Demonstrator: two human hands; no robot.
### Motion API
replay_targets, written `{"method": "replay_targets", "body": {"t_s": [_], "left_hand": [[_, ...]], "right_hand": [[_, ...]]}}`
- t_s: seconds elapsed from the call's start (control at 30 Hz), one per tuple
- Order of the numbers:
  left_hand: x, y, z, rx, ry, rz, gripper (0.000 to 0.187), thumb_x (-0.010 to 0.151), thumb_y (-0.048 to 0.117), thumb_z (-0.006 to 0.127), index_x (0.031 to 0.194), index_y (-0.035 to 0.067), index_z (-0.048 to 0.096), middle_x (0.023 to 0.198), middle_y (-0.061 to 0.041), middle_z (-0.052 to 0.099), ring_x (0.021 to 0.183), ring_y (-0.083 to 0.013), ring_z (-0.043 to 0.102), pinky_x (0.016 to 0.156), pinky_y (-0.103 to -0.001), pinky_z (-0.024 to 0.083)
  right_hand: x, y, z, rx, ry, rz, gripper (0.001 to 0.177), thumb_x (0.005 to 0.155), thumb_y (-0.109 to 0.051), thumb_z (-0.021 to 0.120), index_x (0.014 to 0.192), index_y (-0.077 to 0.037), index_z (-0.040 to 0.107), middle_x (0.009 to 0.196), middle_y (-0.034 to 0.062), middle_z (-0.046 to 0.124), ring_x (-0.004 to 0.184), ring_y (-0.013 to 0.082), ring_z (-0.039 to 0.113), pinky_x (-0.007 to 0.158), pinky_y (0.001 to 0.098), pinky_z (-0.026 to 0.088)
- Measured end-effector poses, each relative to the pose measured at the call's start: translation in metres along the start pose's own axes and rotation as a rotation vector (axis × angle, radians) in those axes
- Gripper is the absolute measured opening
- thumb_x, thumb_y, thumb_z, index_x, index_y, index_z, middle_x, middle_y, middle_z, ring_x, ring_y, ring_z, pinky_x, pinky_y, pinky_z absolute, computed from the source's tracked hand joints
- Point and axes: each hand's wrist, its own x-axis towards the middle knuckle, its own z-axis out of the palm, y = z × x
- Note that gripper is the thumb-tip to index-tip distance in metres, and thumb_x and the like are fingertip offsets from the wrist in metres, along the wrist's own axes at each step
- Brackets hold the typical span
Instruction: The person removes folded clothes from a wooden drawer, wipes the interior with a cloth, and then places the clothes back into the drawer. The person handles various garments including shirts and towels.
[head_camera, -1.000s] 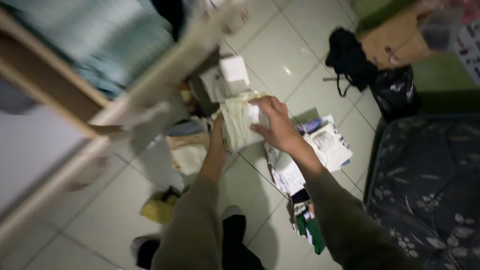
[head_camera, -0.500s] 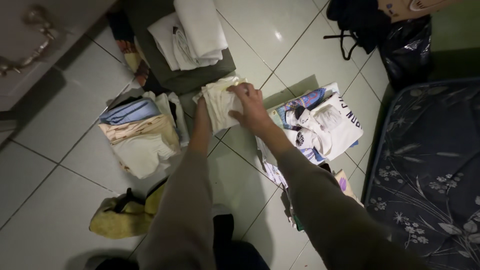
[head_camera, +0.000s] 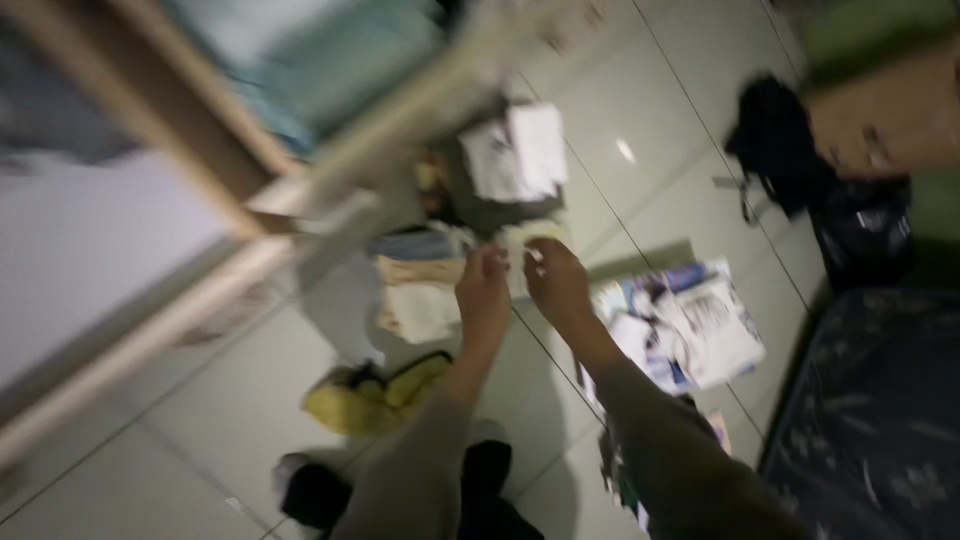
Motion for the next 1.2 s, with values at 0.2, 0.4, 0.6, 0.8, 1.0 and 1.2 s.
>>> {"method": "replay_targets", "body": {"t_s": [0.2, 0.4, 0.6, 0.8, 1.0, 1.2], "left_hand": [[-0.063, 0.2, -0.164, -0.21, 0.066, 0.29, 0.025, 0.104, 0.009, 0.051, 0.124, 0.002, 0.064, 0.116, -0.011, 0.073, 0.1, -0.0175, 0.071, 0.084, -0.031, 0.059], [-0.059, 0.291, -0.297, -0.239, 0.117, 0.215, 0.026, 0.103, 0.01, 0.048, 0.119, -0.002, 0.064, 0.102, -0.013, 0.077, 0.082, -0.0188, 0.076, 0.073, -0.032, 0.065], [0.005, 0.243, -0.41, -0.282, 0.226, -0.051, 0.027, 0.098, 0.011, 0.05, 0.119, 0.002, 0.065, 0.103, -0.01, 0.076, 0.086, -0.0236, 0.074, 0.075, -0.036, 0.059], [0.094, 0.153, -0.521, -1.217, 0.684, -0.407, 0.039, 0.089, 0.032, 0.065, 0.124, 0.015, 0.058, 0.122, -0.006, 0.053, 0.114, -0.024, 0.053, 0.097, -0.046, 0.049], [0.125, 0.142, -0.587, -1.277, 0.727, -0.332, 0.052, 0.078, 0.053, 0.073, 0.12, 0.023, 0.067, 0.115, 0.004, 0.06, 0.099, -0.0132, 0.053, 0.087, -0.038, 0.043], [0.141, 0.136, -0.608, -1.302, 0.664, -0.344, 0.036, 0.09, 0.035, 0.084, 0.09, 0.016, 0.054, 0.071, 0.003, 0.04, 0.056, -0.0122, 0.036, 0.071, -0.032, 0.051]], "right_hand": [[0.024, -0.215, -0.059, 0.22, 0.113, -0.371, 0.01, 0.095, -0.001, 0.069, 0.105, -0.003, 0.068, 0.091, 0.0113, 0.069, 0.074, 0.0212, 0.069, 0.067, 0.0329, 0.055], [0.059, -0.386, -0.045, 0.33, -0.003, -0.718, 0.011, 0.101, -0.004, 0.068, 0.111, -0.004, 0.066, 0.103, 0.0117, 0.069, 0.092, 0.0275, 0.072, 0.08, 0.0355, 0.058], [0.115, -0.482, 0.045, -0.068, -0.133, -1.045, 0.036, 0.09, -0.005, 0.068, 0.125, -0.004, 0.061, 0.135, 0.0139, 0.06, 0.131, 0.0333, 0.056, 0.108, 0.0455, 0.048], [0.17, -0.488, 0.152, -0.632, 0.006, -1.132, 0.071, 0.077, -0.024, 0.066, 0.145, -0.011, 0.05, 0.148, 0.0238, 0.047, 0.14, 0.0413, 0.04, 0.115, 0.0559, 0.029], [0.206, -0.458, 0.227, -0.874, -0.06, -0.889, 0.058, 0.092, -0.024, 0.062, 0.148, -0.021, 0.047, 0.129, 0.0188, 0.059, 0.119, 0.0371, 0.055, 0.107, 0.0494, 0.038], [0.156, -0.527, 0.153, -0.529, -0.047, -0.834, 0.063, 0.081, -0.01, 0.074, 0.141, -0.016, 0.055, 0.113, 0.0148, 0.065, 0.106, 0.0351, 0.062, 0.09, 0.0497, 0.044]]}}
